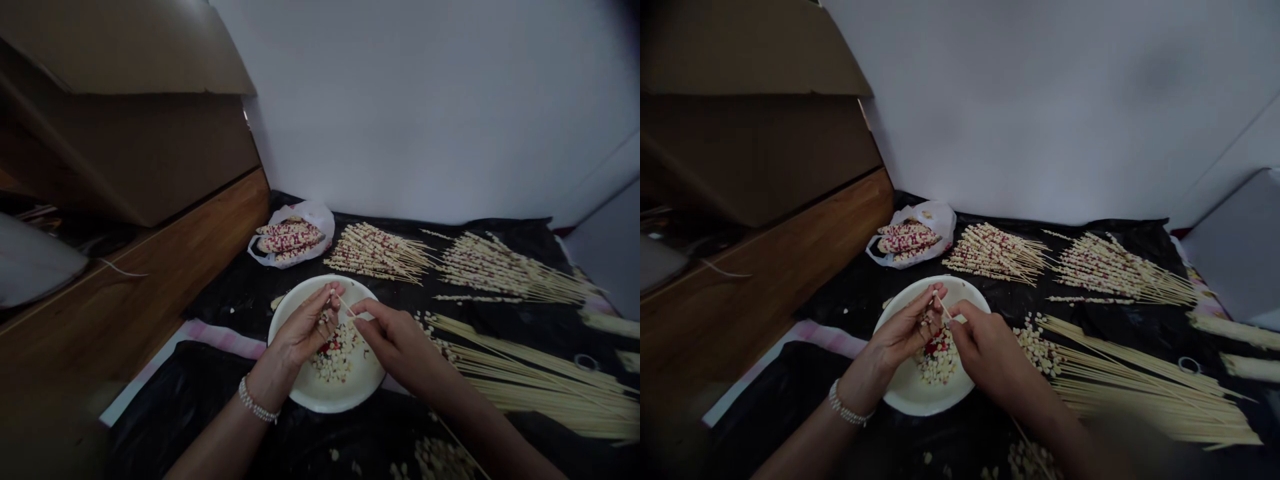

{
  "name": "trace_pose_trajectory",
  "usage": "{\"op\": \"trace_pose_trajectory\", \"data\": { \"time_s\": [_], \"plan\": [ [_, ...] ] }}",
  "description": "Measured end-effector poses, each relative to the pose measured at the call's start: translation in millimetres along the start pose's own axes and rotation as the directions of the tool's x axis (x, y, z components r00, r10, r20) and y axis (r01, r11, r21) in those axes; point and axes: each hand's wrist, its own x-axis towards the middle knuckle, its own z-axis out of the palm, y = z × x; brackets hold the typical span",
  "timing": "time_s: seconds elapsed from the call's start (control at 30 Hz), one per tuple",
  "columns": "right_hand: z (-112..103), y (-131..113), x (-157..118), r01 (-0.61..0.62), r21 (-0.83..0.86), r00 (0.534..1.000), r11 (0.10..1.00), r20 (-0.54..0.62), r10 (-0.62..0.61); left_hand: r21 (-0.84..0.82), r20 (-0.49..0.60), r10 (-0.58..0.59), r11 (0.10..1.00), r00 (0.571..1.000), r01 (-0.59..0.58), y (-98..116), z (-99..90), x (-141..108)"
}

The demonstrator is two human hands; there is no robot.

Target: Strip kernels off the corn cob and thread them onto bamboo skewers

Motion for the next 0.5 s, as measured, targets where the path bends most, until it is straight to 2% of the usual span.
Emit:
{"op": "trace_pose_trajectory", "data": {
  "time_s": [0.27, 0.5],
  "plan": [
    [4.0, 1.3, 2.3, 0.012, -0.006, 1.000, 1.000, -0.017, -0.012, -0.014, 0.034, -0.048, 0.999, 0.998, 0.048, 0.7, 3.7, -0.3],
    [4.5, 1.5, 2.0, 0.009, 0.005, 1.000, 1.000, -0.019, -0.009, -0.037, 0.020, -0.061, 0.997, 0.998, 0.061, -0.4, 2.3, 1.5]
  ]
}}
